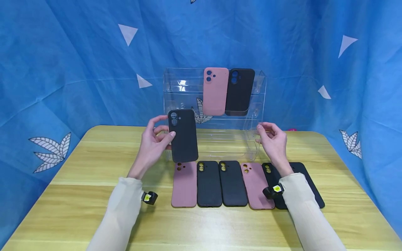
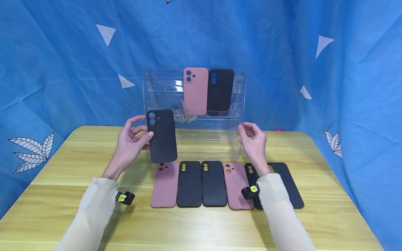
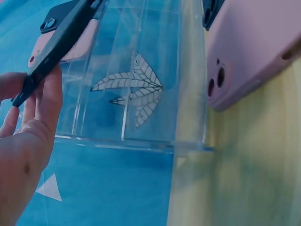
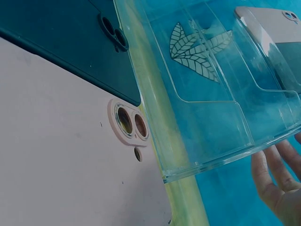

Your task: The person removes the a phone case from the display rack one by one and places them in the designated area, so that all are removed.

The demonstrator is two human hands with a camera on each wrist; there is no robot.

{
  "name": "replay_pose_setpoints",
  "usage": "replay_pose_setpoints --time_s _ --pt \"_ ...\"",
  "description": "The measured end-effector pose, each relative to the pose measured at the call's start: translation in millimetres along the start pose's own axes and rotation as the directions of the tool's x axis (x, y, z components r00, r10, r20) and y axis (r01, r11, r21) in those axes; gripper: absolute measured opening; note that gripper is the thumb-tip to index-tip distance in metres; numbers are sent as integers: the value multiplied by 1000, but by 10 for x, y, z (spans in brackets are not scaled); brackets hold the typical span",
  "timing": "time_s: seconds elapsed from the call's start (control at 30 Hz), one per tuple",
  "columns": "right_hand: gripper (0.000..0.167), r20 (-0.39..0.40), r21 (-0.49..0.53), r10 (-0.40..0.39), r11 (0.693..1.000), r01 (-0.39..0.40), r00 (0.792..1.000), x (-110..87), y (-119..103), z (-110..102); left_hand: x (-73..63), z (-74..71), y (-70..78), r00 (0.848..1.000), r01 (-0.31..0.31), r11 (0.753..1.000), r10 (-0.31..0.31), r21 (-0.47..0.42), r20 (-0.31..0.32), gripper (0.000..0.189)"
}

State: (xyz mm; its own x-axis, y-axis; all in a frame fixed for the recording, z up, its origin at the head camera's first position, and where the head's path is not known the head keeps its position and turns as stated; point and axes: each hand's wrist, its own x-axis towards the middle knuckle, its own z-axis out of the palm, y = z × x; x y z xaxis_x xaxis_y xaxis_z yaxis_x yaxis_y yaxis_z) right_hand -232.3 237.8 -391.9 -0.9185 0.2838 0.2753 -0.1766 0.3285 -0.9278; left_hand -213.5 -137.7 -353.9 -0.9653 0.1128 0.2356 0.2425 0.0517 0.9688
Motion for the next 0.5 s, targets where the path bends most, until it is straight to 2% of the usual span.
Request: replay_pose_setpoints --time_s 0.33,0.5 --pt "43 5 -3 11 1000 -11 1000 -5 0 -6 -79 -96 -95 989 78 997 -78 6 124 70" --pt "43 2 -6 16 1000 -16 1000 -4 1 -3 -116 -155 -132 980 116 993 -115 2 160 70"
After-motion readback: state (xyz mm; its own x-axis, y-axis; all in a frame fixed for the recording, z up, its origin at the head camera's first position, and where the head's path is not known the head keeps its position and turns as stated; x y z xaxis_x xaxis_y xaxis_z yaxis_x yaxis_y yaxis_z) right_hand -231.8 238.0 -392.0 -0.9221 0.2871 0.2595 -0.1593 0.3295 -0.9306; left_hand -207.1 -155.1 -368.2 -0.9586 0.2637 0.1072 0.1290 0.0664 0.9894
